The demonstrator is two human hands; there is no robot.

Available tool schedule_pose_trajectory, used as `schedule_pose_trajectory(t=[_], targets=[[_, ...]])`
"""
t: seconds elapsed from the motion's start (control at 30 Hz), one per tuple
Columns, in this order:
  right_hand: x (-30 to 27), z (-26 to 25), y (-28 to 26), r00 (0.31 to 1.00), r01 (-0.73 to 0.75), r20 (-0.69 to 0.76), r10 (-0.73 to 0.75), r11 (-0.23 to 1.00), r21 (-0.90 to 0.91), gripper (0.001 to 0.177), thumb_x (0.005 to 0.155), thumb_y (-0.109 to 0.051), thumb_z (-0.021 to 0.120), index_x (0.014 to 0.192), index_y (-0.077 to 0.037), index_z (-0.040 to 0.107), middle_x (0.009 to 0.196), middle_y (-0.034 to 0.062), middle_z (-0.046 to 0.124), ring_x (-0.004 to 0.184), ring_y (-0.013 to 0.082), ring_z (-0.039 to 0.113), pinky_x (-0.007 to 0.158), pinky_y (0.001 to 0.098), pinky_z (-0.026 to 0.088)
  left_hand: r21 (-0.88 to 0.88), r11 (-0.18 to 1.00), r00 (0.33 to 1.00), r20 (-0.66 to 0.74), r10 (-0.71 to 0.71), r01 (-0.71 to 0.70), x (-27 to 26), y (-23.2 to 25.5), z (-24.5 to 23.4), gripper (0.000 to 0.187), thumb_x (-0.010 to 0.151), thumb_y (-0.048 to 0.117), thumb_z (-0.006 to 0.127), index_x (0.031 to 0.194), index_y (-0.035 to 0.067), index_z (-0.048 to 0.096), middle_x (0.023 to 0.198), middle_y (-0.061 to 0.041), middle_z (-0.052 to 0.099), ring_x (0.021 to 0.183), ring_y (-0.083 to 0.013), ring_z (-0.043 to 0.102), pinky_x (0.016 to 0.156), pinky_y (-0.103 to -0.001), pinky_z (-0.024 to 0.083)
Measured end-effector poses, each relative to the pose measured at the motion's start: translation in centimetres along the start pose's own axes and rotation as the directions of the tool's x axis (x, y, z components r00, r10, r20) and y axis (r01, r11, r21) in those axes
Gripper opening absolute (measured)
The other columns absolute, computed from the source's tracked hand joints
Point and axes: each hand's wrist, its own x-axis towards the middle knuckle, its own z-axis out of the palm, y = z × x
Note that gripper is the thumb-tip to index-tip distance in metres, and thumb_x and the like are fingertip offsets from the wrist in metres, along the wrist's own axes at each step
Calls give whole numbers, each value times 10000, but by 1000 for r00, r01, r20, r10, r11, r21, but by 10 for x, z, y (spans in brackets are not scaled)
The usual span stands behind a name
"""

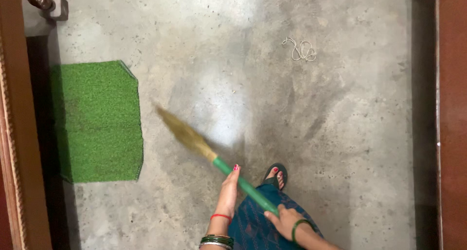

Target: The person sweeps a concrete floor with a broom, lifts and shakes a green mat to remove debris, then places it back down. The person continues sweeping around furniture and a cabinet, then picks up a white cord from the floor and places it inside an open drawer.

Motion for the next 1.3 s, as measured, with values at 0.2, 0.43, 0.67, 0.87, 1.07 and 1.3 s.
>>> schedule_pose_trajectory(t=[0.2, 0.43, 0.67, 0.87, 1.07, 1.3], targets=[[13, -27, -74, 989, -70, 142, 38, 971, 227, 711, 942, -650, 486, 1202, 4, 592, 991, 241, 732, 875, 385, 796, 804, 480, 633, 82, 995, 998, -29, -49, 51, 4, 15, -23, 739, 909, 599, 523, 1522, 185, 502, 1597, -26, 489, 1494, -245, 403, 1182, -490, 335], [60, -86, -139, 997, -66, 10, 70, 864, 499, 679, 958, -647, 507, 1215, -21, 570, 786, 173, 681, 626, 286, 691, 618, 452, 585, 28, 996, 996, -34, -82, 83, 10, 16, -49, 734, 931, 579, 511, 1538, 167, 472, 1627, -32, 437, 1511, -242, 352, 1187, -497, 299], [41, -82, -109, 957, 18, -271, 104, 910, 415, 680, 967, -648, 448, 1280, -51, 543, 913, 220, 698, 805, 353, 686, 768, 478, 566, 151, 988, 997, 70, -29, 19, 29, 35, -57, 733, 952, 579, 506, 1511, 105, 526, 1609, -68, 478, 1536, -218, 255, 1208, -448, 302], [-12, -13, -108, 988, -75, -121, 93, 987, 145, 710, 980, -663, 404, 1339, -60, 514, 1117, 278, 715, 1104, 443, 686, 990, 517, 539, 391, 920, 997, 55, -49, 23, 37, 68, -79, 687, 948, 578, 482, 1504, 178, 537, 1615, -32, 435, 1539, -229, 232, 1226, -394, 147], [43, 22, -149, 977, -163, -75, 199, 928, 335, 719, 954, -702, 438, 1287, -75, 547, 1162, 250, 694, 1149, 421, 663, 992, 502, 538, 179, 982, 990, 117, -83, 61, 65, 94, -137, 691, 991, 543, 586, 1461, 37, 618, 1516, -346, 396, 1450, -518, 315, 1147, -563, 236], [73, -54, -159, 920, -183, -132, 369, 702, 688, 697, 967, -649, 446, 1204, -10, 592, 869, 242, 761, 770, 387, 793, 693, 470, 619, 386, 919, 993, 61, -106, 74, 80, 121, -170, 793, 877, 634, 551, 1510, 158, 519, 1569, -63, 510, 1388, -306, 479, 1128, -538, 379]])
